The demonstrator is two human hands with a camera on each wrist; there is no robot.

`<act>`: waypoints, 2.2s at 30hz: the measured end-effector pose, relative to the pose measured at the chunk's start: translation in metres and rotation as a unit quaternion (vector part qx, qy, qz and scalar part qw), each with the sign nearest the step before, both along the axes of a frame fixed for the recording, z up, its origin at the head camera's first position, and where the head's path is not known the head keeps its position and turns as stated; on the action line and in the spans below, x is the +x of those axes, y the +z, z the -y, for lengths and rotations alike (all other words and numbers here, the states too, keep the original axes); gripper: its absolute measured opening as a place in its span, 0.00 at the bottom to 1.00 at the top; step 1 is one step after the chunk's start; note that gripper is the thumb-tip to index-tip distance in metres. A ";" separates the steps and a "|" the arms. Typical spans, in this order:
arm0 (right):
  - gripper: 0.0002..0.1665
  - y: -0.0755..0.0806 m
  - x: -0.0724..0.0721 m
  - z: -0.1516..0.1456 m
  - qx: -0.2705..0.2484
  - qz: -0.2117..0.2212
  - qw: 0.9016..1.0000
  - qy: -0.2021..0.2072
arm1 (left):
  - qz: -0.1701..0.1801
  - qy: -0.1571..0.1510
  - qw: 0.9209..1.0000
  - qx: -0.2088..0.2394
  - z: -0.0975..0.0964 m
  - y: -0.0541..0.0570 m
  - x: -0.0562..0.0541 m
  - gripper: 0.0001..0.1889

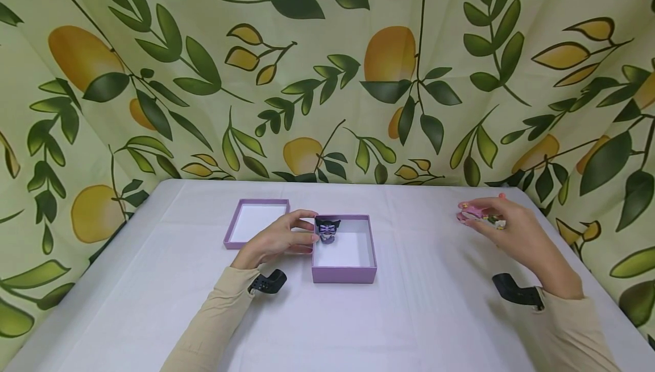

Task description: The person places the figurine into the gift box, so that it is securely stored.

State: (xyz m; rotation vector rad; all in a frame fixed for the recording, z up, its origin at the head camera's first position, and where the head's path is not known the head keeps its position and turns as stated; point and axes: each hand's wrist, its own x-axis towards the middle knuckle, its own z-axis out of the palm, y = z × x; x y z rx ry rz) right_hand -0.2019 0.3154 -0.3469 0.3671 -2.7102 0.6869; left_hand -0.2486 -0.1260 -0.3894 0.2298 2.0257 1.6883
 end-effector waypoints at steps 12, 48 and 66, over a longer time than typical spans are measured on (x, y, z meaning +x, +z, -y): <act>0.25 -0.004 -0.001 -0.019 -0.002 -0.003 1.000 -0.018 | -0.002 -0.002 1.000 -0.001 0.000 0.000 0.000 0.32; 0.25 -0.018 -0.001 -0.054 -0.005 0.031 0.998 -0.058 | 0.000 0.002 1.000 -0.006 0.000 0.002 0.001 0.32; 0.32 -0.032 -0.004 -0.064 0.004 0.070 0.994 -0.083 | 0.005 0.006 1.000 -0.008 -0.001 0.002 0.001 0.32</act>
